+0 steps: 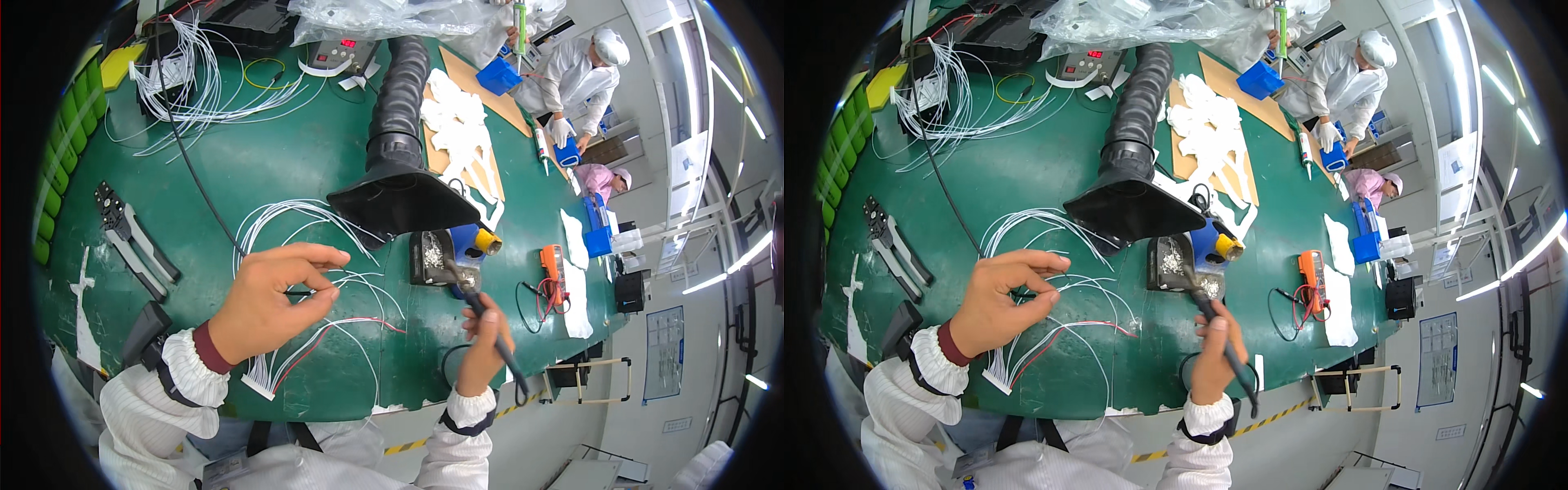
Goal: Soldering electronic wires onto components at a factory workbench.
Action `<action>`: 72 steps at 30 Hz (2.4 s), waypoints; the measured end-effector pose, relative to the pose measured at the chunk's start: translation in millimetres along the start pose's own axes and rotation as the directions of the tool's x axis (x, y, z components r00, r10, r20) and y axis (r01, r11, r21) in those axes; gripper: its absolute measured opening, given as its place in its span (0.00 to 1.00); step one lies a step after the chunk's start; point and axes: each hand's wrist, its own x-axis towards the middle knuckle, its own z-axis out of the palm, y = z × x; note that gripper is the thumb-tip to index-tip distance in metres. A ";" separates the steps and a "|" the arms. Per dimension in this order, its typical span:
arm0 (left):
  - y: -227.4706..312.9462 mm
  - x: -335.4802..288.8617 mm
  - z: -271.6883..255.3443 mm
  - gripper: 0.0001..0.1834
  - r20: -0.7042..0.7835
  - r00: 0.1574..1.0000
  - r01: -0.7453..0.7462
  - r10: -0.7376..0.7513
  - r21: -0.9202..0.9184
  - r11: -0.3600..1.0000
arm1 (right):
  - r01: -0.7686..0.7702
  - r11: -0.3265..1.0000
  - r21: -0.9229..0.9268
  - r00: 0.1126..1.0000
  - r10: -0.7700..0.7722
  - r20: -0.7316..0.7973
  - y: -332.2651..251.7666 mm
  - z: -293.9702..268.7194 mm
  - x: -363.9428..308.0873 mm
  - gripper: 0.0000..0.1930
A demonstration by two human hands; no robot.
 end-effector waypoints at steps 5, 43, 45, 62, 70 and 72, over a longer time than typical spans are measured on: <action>4.3 -0.3 -1.2 0.03 0.021 0.999 0.032 -0.032 0.012 0.999 | 0.080 0.995 0.056 0.961 -0.063 -0.271 -8.4 -23.5 31.9 0.22; 2.9 -10.9 1.8 0.08 0.665 0.730 0.175 -0.160 0.045 0.984 | 0.378 0.926 -0.024 0.710 -0.273 0.649 -36.6 129.2 37.3 0.08; 3.3 -9.6 0.8 0.08 0.670 0.722 0.188 -0.172 0.050 0.981 | 0.390 0.920 -0.043 0.702 -0.267 0.660 -36.4 130.0 37.0 0.08; 23.2 -2.3 -4.0 0.05 -0.039 0.951 0.308 -0.308 0.010 0.951 | 0.408 0.912 0.038 0.704 -0.341 0.623 -34.8 126.3 34.0 0.04; 25.7 -0.7 -4.4 0.04 -0.124 0.918 0.344 -0.376 -0.218 0.913 | 0.543 0.812 0.213 0.715 -0.581 0.390 -58.9 109.4 20.1 0.07; 32.2 -1.8 -1.3 0.04 -0.065 0.909 0.378 -0.412 -0.288 0.880 | 0.564 0.797 0.216 0.705 -0.601 0.376 -62.1 104.9 14.7 0.08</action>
